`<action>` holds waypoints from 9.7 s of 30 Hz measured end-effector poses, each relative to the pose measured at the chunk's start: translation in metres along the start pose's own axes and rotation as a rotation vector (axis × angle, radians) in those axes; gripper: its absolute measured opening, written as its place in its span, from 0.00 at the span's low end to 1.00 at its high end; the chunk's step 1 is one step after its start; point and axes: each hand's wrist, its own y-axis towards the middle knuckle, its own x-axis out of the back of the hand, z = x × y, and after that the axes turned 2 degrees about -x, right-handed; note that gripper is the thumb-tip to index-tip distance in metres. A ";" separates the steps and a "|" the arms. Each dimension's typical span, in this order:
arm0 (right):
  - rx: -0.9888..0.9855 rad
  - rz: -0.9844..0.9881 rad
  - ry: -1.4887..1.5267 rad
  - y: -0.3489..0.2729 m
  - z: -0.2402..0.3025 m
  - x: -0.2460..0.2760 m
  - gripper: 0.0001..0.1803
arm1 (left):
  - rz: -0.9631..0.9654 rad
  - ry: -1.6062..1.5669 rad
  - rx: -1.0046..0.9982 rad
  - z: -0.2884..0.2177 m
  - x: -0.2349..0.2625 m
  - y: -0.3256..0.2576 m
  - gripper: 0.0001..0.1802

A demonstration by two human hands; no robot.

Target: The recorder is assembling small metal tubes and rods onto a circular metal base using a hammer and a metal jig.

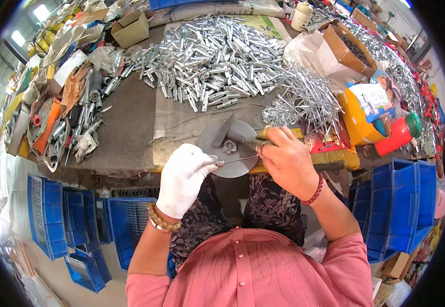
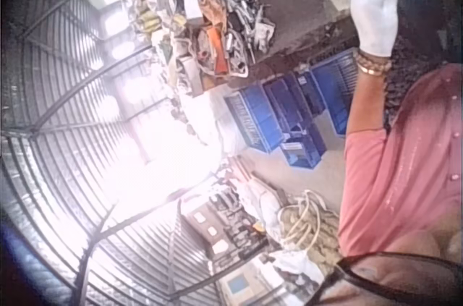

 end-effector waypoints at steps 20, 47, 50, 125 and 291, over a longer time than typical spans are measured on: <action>-0.523 0.344 0.680 -0.051 0.061 -0.032 0.12 | -0.263 -0.628 0.690 -0.045 -0.040 -0.045 0.33; -0.652 0.153 0.829 -0.038 0.005 -0.032 0.20 | -1.087 -0.057 1.502 0.211 -0.018 -0.441 0.25; -0.644 0.168 0.833 -0.035 0.000 -0.032 0.21 | -1.041 0.064 1.532 0.218 -0.010 -0.437 0.24; -0.015 0.008 0.012 0.007 0.013 -0.022 0.06 | -0.006 0.084 0.007 -0.012 0.001 0.005 0.08; -0.265 0.212 0.172 -0.037 0.051 -0.013 0.11 | -0.273 0.013 0.198 -0.025 -0.023 -0.026 0.16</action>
